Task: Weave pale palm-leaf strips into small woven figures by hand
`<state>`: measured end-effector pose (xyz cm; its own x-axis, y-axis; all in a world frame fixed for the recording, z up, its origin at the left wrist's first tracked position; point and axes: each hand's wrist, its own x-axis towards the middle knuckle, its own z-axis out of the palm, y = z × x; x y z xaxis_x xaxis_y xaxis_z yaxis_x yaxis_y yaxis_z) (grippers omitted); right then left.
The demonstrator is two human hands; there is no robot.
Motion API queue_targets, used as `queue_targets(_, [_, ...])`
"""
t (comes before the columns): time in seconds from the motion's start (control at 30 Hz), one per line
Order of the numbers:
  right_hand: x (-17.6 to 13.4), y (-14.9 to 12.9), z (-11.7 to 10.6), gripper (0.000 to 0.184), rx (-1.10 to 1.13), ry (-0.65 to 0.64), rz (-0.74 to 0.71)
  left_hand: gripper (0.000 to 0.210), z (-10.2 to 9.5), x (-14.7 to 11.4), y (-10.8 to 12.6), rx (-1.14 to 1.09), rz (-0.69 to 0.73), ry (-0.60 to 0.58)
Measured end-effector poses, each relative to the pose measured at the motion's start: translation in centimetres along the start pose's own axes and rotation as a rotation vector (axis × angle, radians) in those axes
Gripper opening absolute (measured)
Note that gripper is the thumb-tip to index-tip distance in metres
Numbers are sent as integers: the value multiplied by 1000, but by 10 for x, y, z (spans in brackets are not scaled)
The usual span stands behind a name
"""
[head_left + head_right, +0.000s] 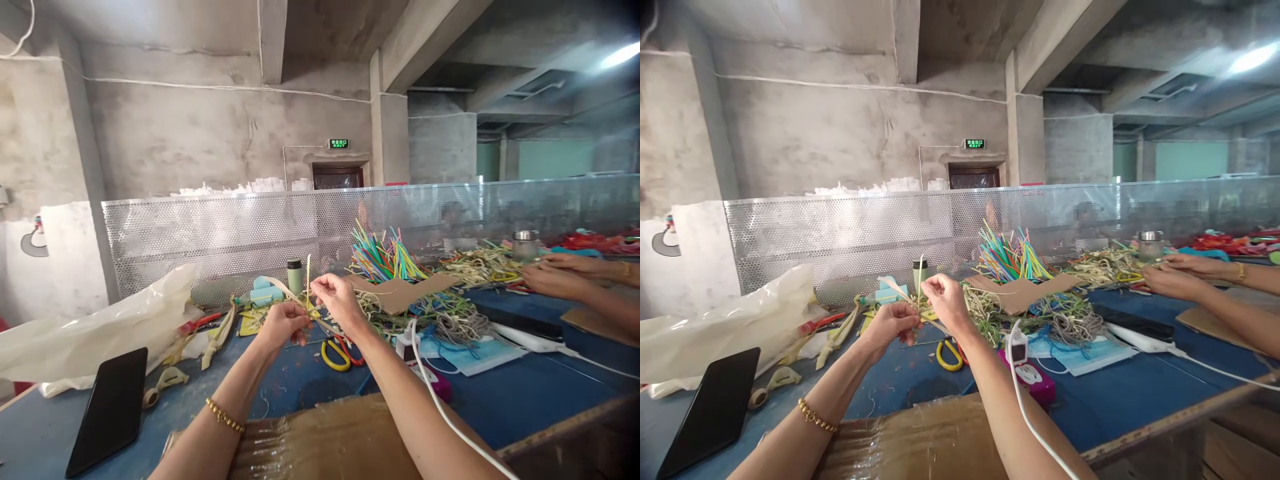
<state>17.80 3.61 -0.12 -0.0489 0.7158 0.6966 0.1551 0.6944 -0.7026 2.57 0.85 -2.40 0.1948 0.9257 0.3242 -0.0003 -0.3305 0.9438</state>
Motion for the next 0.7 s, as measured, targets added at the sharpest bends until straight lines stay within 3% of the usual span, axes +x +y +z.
queue_targets(0.37, [-6, -4, 4, 19, -47, -171, 78, 11, 0, -2, 3, 149, 29, 52])
queue_targets(0.7, [-7, -10, 0, 12, -89, -186, 33, 24, -5, -3, 5, -73, 8, 13])
